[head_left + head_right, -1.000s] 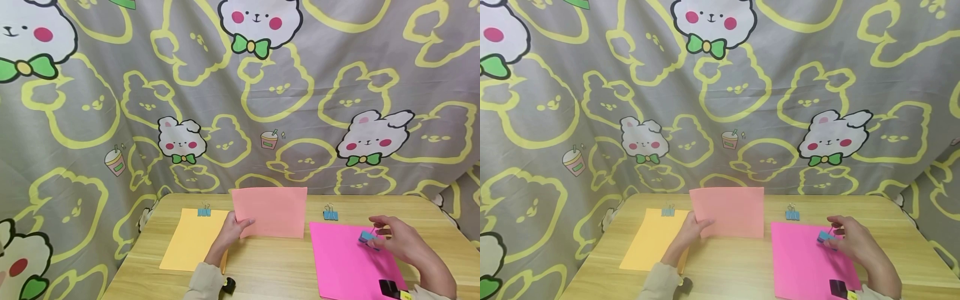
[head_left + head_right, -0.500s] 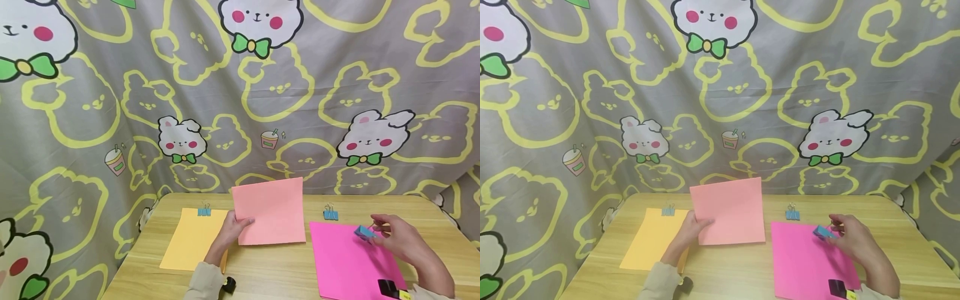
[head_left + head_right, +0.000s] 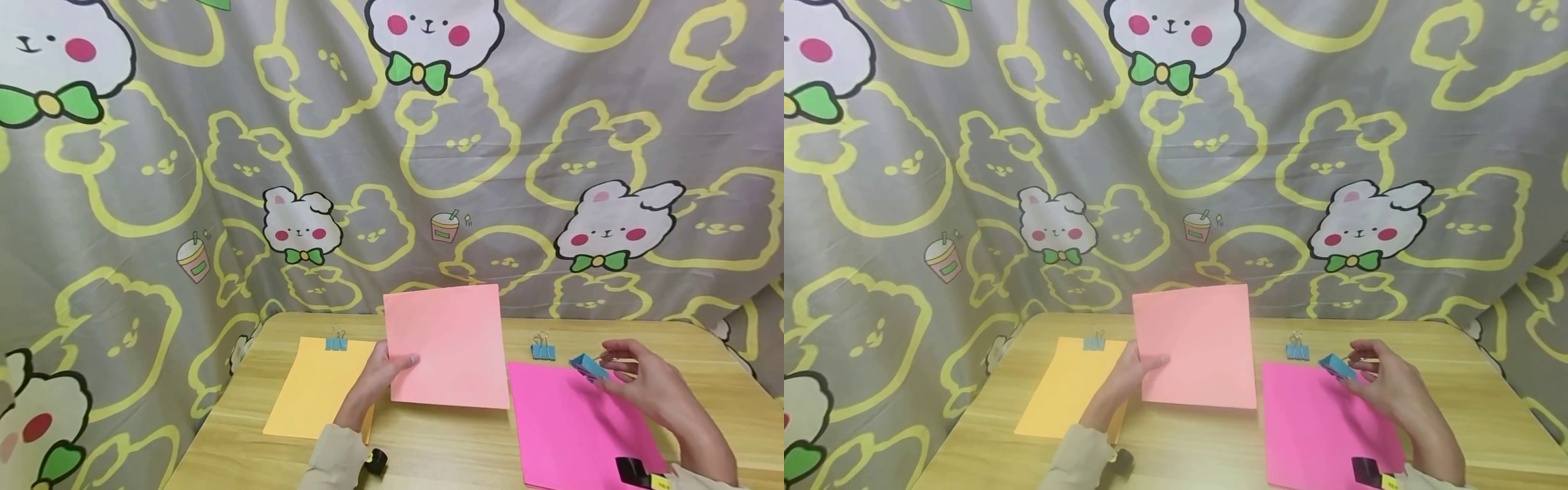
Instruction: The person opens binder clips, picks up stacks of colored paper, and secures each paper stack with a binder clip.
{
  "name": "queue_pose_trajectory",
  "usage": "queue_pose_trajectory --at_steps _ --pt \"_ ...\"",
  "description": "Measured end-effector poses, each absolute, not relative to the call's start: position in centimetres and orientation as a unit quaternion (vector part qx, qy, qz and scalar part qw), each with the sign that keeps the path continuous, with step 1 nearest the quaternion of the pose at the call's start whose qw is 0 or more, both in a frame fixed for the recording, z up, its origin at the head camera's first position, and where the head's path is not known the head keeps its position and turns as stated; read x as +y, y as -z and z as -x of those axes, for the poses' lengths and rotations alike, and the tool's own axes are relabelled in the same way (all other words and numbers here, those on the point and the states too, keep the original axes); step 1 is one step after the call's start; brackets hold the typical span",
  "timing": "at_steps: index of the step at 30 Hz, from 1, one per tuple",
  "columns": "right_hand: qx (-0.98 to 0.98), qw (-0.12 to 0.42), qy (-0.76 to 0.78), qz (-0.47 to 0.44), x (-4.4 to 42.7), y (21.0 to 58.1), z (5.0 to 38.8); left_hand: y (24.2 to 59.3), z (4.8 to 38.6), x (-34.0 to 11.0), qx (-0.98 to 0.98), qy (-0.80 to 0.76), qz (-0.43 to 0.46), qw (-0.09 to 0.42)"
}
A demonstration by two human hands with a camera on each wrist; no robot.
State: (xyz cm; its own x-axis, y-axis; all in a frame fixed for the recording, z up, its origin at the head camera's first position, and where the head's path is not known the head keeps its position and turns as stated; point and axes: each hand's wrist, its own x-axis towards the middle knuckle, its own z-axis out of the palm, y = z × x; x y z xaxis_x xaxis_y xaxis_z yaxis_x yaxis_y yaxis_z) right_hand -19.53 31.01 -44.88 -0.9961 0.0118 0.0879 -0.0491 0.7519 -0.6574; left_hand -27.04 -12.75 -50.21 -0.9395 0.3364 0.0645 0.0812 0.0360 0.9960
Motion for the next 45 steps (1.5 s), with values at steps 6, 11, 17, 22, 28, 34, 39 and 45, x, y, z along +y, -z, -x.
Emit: queue_pose_trajectory --at_steps 6,11,17,22,28,34,39,45 --pt "-0.928 0.042 -0.370 -0.015 30.9 44.8 19.5 50.0 27.0 -12.6 0.712 -0.679 -0.144 0.105" --pt "-0.908 0.048 -0.416 -0.031 30.5 45.0 19.4 49.9 27.0 -12.5 0.716 -0.673 -0.151 0.106" --pt "-0.871 0.019 -0.490 -0.041 29.6 44.6 19.3 50.0 27.0 -12.5 0.721 -0.667 -0.159 0.102" --pt "-0.863 0.006 -0.503 -0.043 28.7 44.4 19.4 49.9 27.0 -12.5 0.720 -0.666 -0.161 0.107" --pt "-0.855 0.005 -0.517 -0.044 28.0 44.4 19.6 49.8 26.8 -12.6 0.713 -0.673 -0.162 0.115" --pt "-0.847 0.004 -0.528 -0.052 27.4 44.5 19.8 49.8 26.8 -12.6 0.709 -0.676 -0.163 0.116" --pt "-0.846 0.000 -0.531 -0.055 27.1 44.6 19.9 49.8 26.8 -12.5 0.704 -0.680 -0.166 0.122" --pt "-0.845 -0.002 -0.531 -0.055 26.8 44.4 19.9 49.6 26.8 -12.6 0.704 -0.679 -0.169 0.120"
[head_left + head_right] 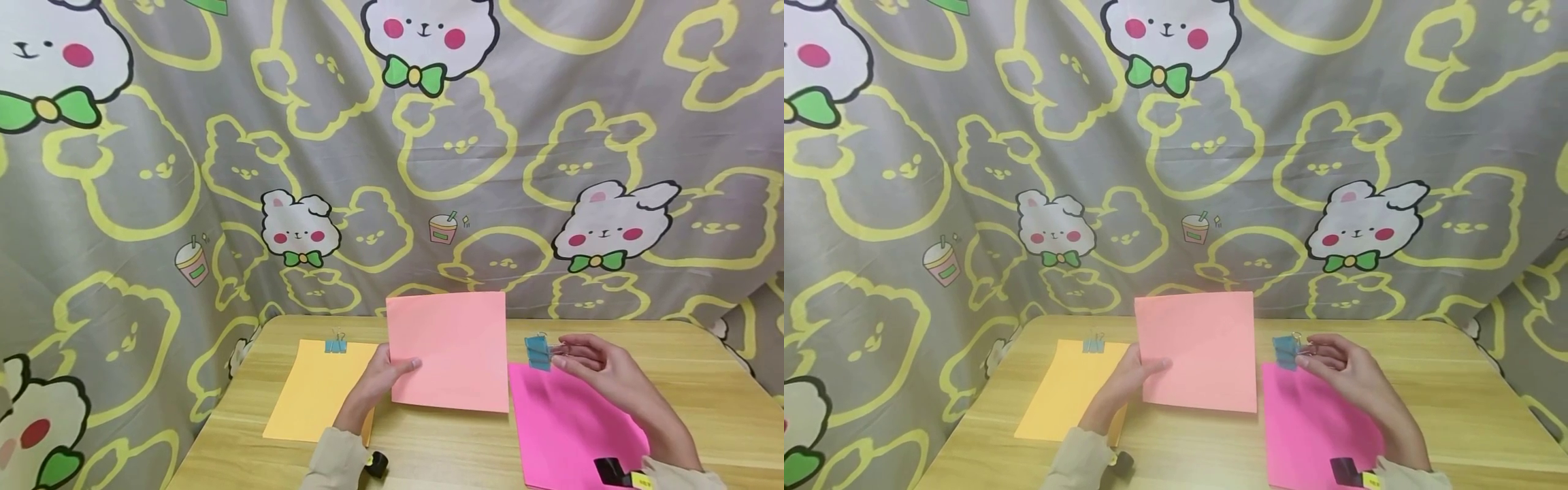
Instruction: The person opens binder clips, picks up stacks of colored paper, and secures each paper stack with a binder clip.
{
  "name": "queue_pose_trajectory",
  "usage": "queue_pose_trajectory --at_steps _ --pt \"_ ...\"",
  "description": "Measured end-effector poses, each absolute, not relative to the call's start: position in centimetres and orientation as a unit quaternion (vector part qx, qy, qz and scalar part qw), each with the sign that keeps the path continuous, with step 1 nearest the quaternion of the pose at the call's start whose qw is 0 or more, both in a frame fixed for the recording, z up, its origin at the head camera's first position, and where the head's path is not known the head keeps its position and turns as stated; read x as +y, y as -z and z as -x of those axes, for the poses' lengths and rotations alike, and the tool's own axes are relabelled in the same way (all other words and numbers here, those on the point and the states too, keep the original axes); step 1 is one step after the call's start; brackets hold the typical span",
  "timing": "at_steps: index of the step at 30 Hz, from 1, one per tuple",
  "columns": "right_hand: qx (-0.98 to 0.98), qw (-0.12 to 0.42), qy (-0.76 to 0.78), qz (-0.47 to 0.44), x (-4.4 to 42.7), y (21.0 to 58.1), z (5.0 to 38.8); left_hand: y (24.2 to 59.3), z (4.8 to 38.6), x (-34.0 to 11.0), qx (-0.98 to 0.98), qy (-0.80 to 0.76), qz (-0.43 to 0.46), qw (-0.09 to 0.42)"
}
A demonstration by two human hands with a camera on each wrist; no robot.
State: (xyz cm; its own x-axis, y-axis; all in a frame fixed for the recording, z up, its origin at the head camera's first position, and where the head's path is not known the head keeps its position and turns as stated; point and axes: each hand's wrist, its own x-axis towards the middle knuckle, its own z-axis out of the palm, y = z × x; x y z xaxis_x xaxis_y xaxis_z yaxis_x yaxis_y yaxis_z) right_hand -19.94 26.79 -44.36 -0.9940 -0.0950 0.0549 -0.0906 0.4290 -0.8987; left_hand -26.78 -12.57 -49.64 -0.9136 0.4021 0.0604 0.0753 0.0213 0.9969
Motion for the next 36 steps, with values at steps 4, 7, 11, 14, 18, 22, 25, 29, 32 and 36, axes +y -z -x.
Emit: queue_pose_trajectory --at_steps 4,7,11,14,18,22,25,29,32,36 --pt "0.842 -0.003 0.536 0.059 26.6 44.3 20.1 49.5 26.8 -12.6 0.699 -0.684 -0.169 0.123" --pt "0.834 -0.006 0.548 0.064 26.5 44.2 20.1 49.5 26.7 -12.6 0.696 -0.687 -0.168 0.124" --pt "0.826 -0.008 0.561 0.063 26.2 44.2 20.2 49.4 26.7 -12.7 0.698 -0.686 -0.167 0.123" --pt "0.827 -0.008 0.560 0.053 26.0 44.2 20.2 49.4 26.7 -12.7 0.701 -0.684 -0.162 0.122" --pt "0.829 -0.006 0.558 0.035 25.7 44.2 20.3 49.5 26.7 -12.8 0.703 -0.684 -0.157 0.119" --pt "0.816 -0.010 0.578 0.036 25.8 44.4 20.4 49.4 26.7 -12.8 0.700 -0.686 -0.156 0.118" --pt "0.800 -0.017 0.597 0.050 25.9 44.5 20.3 49.3 26.6 -12.9 0.699 -0.687 -0.156 0.119" --pt "0.783 -0.024 0.617 0.070 26.0 44.7 20.3 49.3 26.6 -12.9 0.700 -0.686 -0.158 0.119" --pt "0.778 -0.025 0.624 0.074 26.1 44.8 20.3 49.2 26.6 -12.8 0.700 -0.686 -0.160 0.118" --pt "0.773 -0.021 0.629 0.084 26.1 44.9 20.4 49.1 26.6 -12.8 0.701 -0.684 -0.166 0.118"
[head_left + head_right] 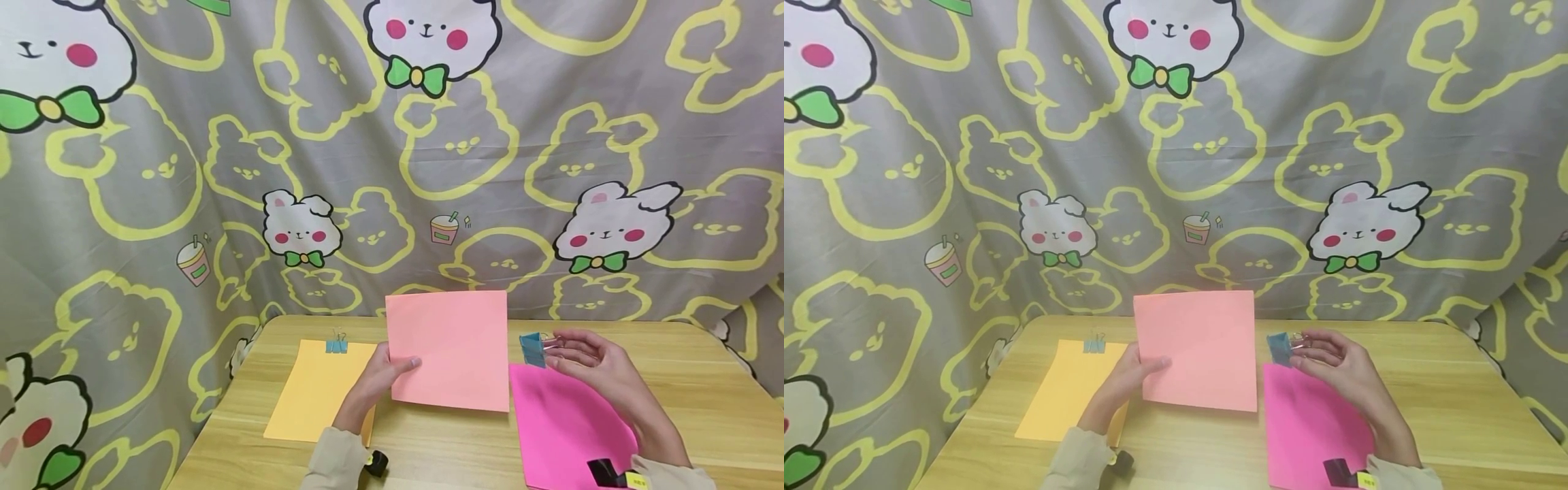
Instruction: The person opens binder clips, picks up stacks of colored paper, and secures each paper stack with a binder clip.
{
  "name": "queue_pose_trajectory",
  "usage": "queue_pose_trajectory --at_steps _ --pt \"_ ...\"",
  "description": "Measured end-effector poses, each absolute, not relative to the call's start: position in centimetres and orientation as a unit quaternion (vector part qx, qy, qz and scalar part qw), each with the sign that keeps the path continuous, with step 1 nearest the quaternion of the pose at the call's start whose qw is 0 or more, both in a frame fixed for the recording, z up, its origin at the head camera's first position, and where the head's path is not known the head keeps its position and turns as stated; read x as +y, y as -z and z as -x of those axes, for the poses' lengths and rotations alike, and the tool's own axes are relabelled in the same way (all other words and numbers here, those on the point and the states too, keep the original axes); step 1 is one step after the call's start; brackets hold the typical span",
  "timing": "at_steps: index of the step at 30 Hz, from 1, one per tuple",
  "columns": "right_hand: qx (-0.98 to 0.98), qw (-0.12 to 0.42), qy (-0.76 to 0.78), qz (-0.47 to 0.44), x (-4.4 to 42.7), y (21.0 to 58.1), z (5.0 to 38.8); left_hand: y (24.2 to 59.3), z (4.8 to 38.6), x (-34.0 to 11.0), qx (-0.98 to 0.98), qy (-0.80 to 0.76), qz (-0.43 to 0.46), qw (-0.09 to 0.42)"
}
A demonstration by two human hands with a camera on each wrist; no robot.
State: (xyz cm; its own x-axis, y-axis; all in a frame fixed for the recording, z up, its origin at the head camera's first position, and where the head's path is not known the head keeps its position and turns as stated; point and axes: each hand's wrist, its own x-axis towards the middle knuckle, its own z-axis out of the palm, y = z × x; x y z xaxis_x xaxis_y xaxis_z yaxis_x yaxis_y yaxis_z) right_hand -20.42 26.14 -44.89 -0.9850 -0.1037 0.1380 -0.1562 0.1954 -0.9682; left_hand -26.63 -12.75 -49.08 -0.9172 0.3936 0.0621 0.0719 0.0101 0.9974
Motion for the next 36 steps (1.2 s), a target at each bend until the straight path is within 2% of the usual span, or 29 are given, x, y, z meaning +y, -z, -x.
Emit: queue_pose_trajectory --at_steps 8,24,36 --pt "-0.770 0.019 -0.631 -0.097 25.96 45.02 20.54 48.95 26.50 -12.68 0.699 -0.684 -0.172 0.120" --pt "-0.776 -0.022 -0.629 -0.051 25.53 44.99 20.72 48.94 26.51 -12.43 0.689 -0.692 -0.176 0.129" --pt "-0.771 -0.020 -0.631 -0.080 25.54 45.39 20.55 49.02 26.57 -12.64 0.686 -0.693 -0.177 0.129"
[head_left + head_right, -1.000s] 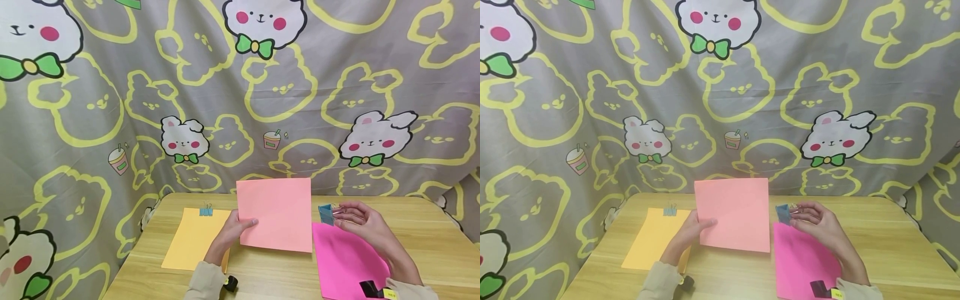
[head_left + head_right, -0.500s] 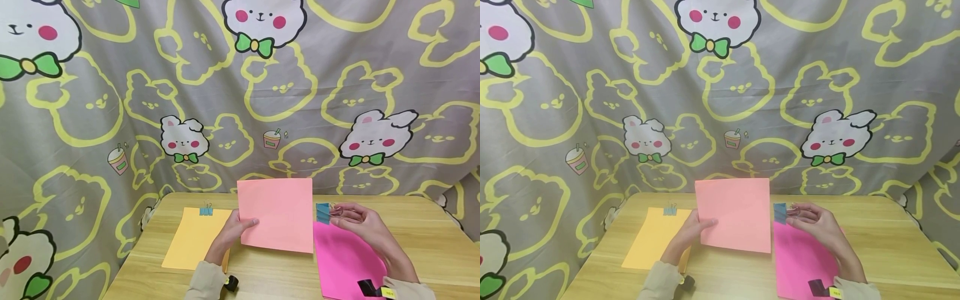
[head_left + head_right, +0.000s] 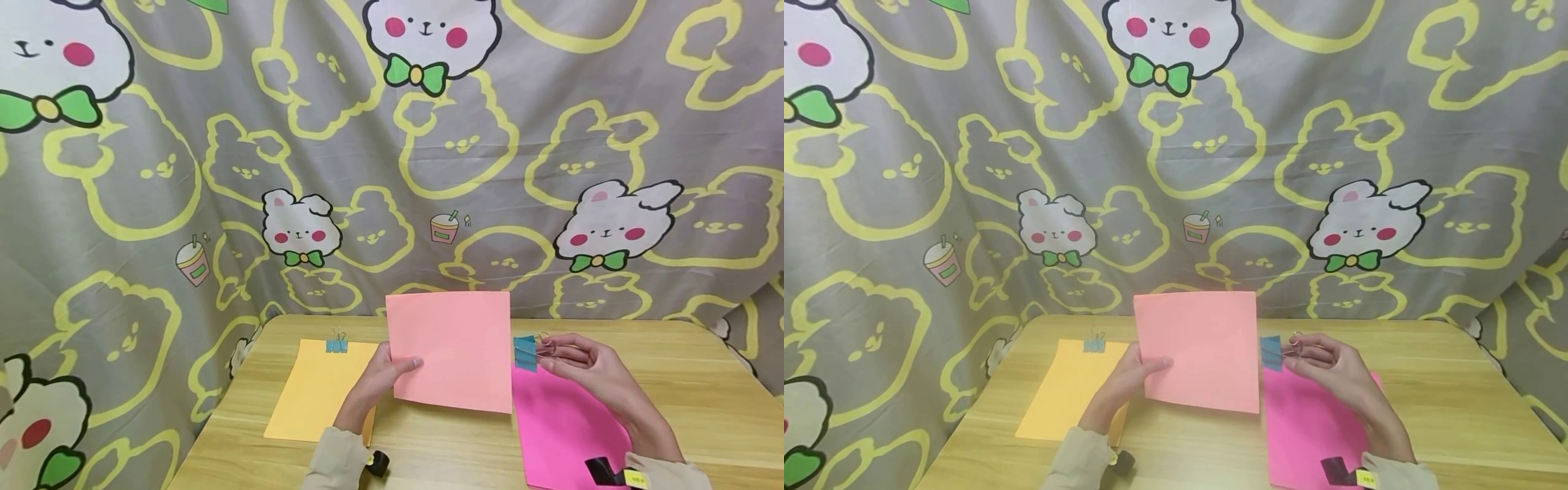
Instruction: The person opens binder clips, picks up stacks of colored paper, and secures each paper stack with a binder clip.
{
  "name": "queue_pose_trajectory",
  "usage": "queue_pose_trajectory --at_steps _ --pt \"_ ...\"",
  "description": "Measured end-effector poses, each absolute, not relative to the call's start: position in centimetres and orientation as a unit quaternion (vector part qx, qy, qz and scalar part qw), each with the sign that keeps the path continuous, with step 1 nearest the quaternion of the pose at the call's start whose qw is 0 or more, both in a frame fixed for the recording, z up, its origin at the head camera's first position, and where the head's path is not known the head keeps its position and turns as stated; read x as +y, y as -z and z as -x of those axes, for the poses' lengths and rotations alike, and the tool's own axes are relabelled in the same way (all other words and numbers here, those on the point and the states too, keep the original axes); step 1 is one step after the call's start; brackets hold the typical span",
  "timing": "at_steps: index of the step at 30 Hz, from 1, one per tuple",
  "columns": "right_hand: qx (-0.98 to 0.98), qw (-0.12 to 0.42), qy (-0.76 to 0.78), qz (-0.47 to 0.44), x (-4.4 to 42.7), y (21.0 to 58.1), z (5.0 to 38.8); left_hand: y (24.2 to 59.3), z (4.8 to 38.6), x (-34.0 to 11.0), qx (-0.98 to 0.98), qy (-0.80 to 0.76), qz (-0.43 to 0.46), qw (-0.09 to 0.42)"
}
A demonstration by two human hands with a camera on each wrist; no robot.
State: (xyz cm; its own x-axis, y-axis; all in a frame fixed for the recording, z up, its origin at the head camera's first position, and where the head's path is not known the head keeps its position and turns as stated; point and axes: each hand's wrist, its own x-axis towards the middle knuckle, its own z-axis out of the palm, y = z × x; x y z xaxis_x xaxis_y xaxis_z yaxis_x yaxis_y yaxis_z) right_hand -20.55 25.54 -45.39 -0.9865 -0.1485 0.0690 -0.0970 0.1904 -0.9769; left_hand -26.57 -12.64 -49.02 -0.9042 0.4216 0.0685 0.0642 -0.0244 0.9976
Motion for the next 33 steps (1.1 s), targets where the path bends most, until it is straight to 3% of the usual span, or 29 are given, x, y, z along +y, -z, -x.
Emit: queue_pose_trajectory --at_steps 33 --pt "0.749 0.021 0.653 0.108 25.37 45.82 20.75 48.82 26.43 -12.62 0.693 -0.687 -0.176 0.130"
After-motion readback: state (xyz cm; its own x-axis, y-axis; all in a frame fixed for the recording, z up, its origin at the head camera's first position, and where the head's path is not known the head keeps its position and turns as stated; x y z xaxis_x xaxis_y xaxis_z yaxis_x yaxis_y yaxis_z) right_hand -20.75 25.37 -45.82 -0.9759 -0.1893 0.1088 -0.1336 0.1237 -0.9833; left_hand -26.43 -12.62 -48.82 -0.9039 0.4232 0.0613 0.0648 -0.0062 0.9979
